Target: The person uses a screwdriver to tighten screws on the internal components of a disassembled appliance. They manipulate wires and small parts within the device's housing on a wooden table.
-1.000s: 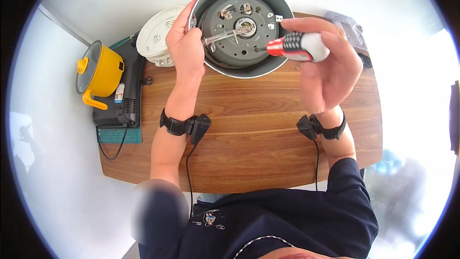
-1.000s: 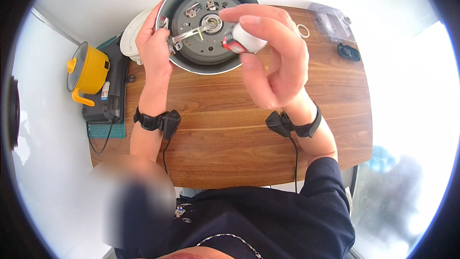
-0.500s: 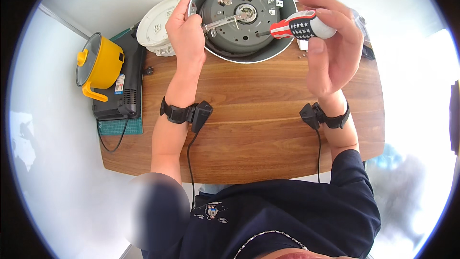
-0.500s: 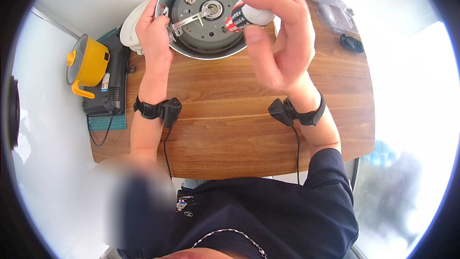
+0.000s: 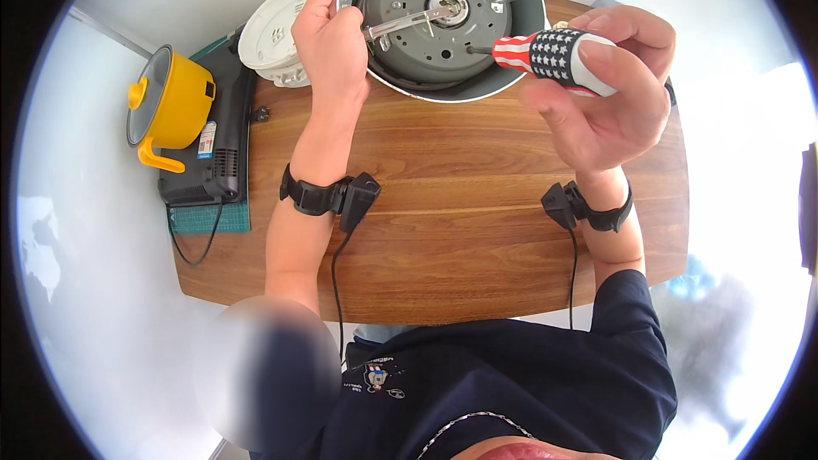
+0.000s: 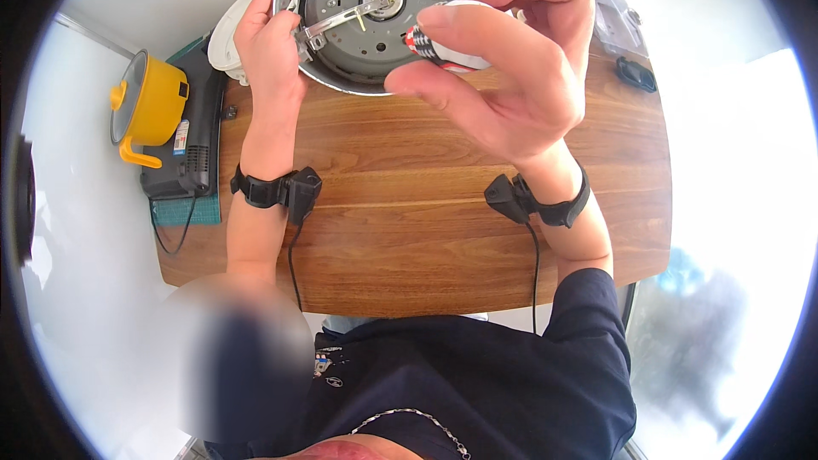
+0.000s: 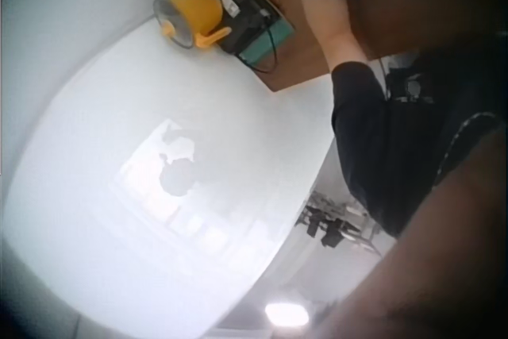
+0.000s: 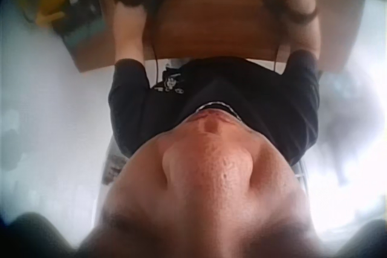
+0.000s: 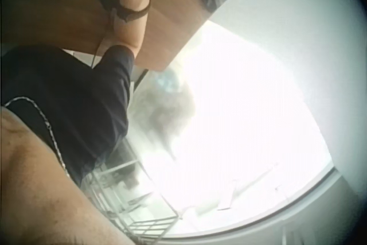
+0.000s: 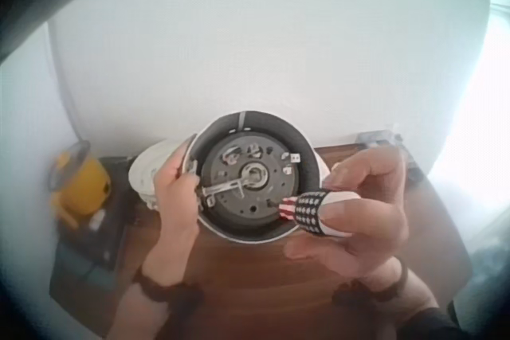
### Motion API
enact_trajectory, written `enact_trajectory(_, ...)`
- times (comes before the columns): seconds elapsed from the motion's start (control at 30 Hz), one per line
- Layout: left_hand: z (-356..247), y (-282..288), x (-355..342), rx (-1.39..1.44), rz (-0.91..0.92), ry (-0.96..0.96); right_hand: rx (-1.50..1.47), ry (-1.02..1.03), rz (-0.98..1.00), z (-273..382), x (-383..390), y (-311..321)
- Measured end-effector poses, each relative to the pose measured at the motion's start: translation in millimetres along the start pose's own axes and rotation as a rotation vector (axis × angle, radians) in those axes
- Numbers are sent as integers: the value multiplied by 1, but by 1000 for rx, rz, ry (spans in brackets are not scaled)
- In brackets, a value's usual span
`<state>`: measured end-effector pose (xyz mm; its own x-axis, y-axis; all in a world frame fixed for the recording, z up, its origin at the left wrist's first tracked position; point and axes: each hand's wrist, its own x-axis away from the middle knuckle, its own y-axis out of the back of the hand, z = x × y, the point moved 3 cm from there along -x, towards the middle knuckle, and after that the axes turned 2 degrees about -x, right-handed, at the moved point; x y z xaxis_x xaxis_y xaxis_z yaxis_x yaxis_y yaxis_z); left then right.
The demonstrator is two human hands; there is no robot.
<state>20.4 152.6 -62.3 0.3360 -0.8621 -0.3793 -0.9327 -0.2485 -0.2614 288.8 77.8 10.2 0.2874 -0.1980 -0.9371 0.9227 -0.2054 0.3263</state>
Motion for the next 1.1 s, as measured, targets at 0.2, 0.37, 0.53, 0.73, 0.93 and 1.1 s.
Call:
enact_trajectory(0.2, -16, -13, 2, -41, 28, -71, -182, -160, -5, -1, -11, -7)
enact_trajectory(0.37, -7, -12, 0, -61, -20, -99, 98, 59, -25, -6, -5, -6)
enact_trajectory(0.53, -10, -10, 1, -114, -15, -89, -75, 28, 18, 1, -5, -4)
enact_trajectory(0.73, -13, -11, 1, -124, -7, -105, -125, -12, -57, -17, -3, -11)
enact_trajectory(0.93, -13, -13, 1, -123, -7, -81, -189, -107, -99, -6, -5, -14)
enact_trajectory(1.1, -13, -15, 0, -101, -4, -86, -155, -37, -92, -16, -2, -8)
